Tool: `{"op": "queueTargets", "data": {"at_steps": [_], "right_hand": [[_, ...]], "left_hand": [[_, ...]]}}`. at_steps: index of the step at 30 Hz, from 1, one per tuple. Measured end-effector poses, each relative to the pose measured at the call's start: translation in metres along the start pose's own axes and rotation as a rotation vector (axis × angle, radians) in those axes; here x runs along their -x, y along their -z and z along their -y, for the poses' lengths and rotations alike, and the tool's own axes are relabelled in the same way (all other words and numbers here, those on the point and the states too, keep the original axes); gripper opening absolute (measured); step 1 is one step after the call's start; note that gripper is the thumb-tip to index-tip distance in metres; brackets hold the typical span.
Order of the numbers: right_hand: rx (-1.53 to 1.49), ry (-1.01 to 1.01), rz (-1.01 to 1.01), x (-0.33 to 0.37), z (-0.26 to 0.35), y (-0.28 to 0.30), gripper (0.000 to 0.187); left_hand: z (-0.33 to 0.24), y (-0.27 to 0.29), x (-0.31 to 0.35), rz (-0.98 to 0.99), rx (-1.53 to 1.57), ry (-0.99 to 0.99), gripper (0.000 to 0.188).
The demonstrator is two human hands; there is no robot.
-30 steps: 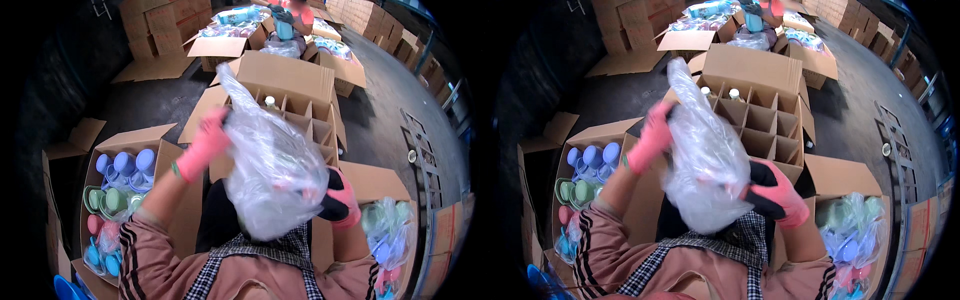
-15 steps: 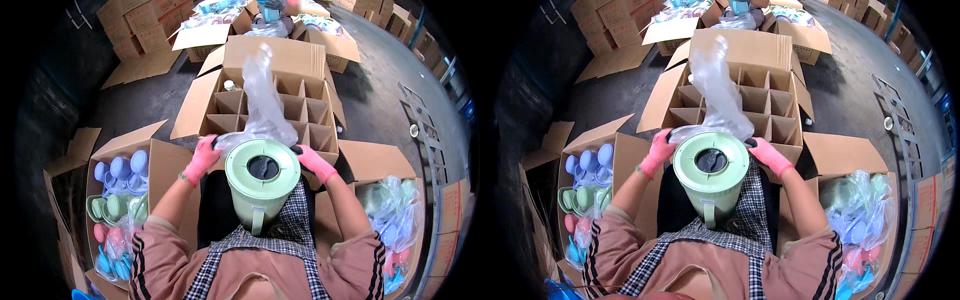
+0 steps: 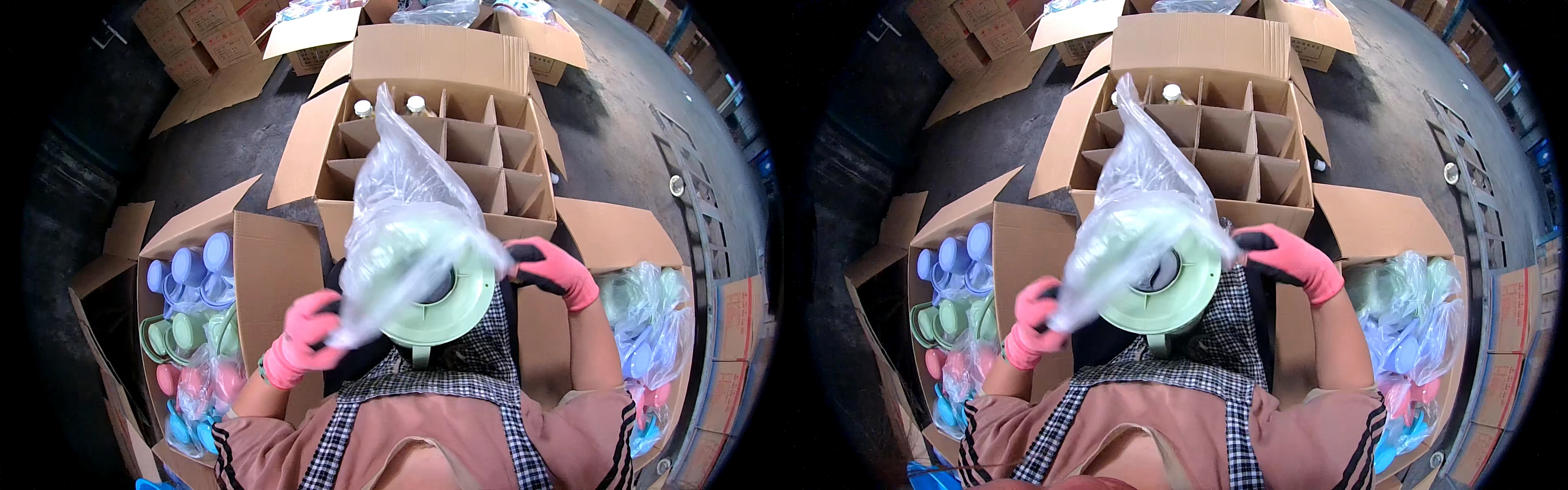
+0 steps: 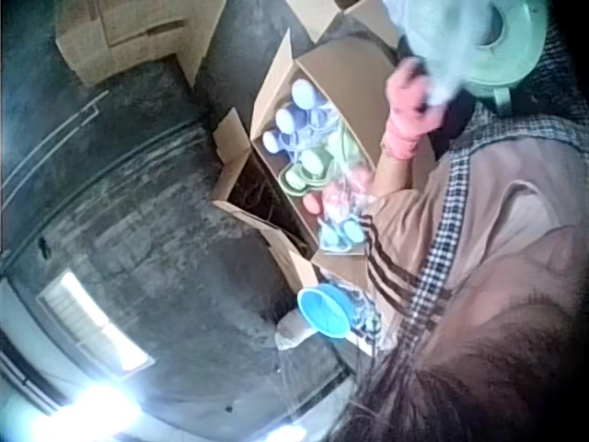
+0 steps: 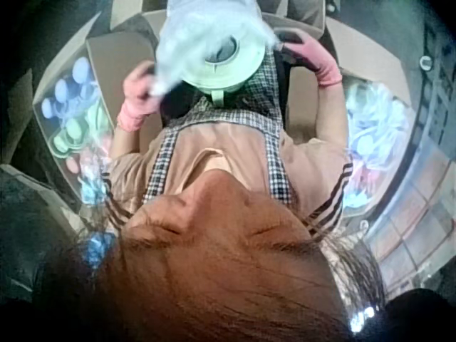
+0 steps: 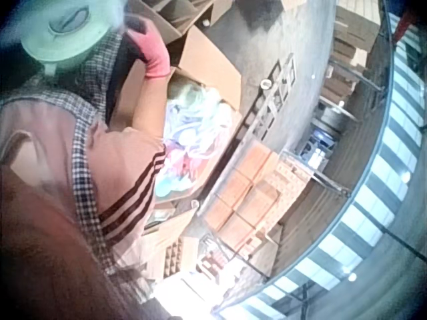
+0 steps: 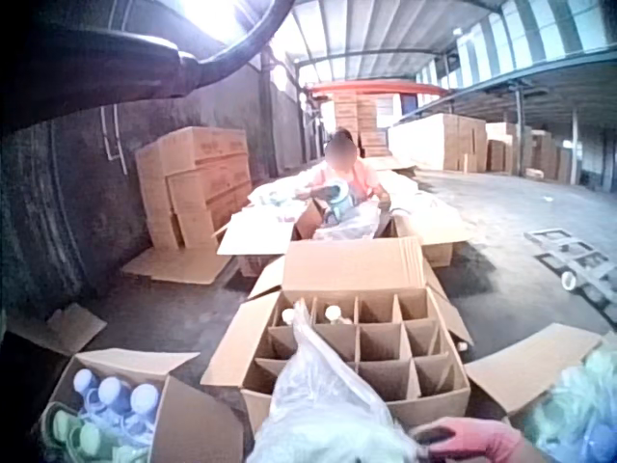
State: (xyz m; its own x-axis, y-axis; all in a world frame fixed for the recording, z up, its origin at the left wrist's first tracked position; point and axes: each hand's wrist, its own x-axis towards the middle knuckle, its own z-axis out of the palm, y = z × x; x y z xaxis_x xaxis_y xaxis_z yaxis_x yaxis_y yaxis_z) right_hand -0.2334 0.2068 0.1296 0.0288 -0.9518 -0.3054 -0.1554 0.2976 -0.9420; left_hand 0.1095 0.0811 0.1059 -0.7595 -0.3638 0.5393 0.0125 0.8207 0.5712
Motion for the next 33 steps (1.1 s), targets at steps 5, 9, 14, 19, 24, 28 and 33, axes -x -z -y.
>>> {"op": "queueTargets", "data": {"at_steps": [5, 9, 14, 19, 24, 28, 33], "right_hand": [[0.832, 0.057, 0.037, -0.017, -0.069, -0.021, 0.035], [0.452, 0.323, -0.134, -0.075, -0.128, -0.037, 0.037], [1.170, 0.721, -0.243, -0.097, -0.122, -0.057, 0.036], [1.453, 0.441, -0.056, -0.097, -0.142, -0.036, 0.034], [0.947, 0.398, -0.312, -0.020, -0.066, -0.083, 0.033], [0.948, 0.374, -0.115, 0.037, -0.041, -0.100, 0.023], [0.867, 0.323, -0.316, 0.092, 0.056, -0.066, 0.027]], "left_hand": [[-0.004, -0.030, 0.017, 0.726, 0.078, 0.096, 0.019], [0.030, -0.106, 0.109, 0.609, 0.389, 0.138, 0.030], [0.012, -0.126, 0.095, 0.612, 0.733, 0.728, 0.031], [-0.032, -0.089, 0.006, 0.081, 0.736, 0.950, 0.021], [-0.013, -0.015, -0.040, -0.289, 1.286, 0.634, 0.020], [-0.012, 0.005, -0.060, -0.410, 1.081, 0.695, 0.012], [-0.025, -0.051, -0.031, 0.030, 0.618, 0.674, 0.024]]}}
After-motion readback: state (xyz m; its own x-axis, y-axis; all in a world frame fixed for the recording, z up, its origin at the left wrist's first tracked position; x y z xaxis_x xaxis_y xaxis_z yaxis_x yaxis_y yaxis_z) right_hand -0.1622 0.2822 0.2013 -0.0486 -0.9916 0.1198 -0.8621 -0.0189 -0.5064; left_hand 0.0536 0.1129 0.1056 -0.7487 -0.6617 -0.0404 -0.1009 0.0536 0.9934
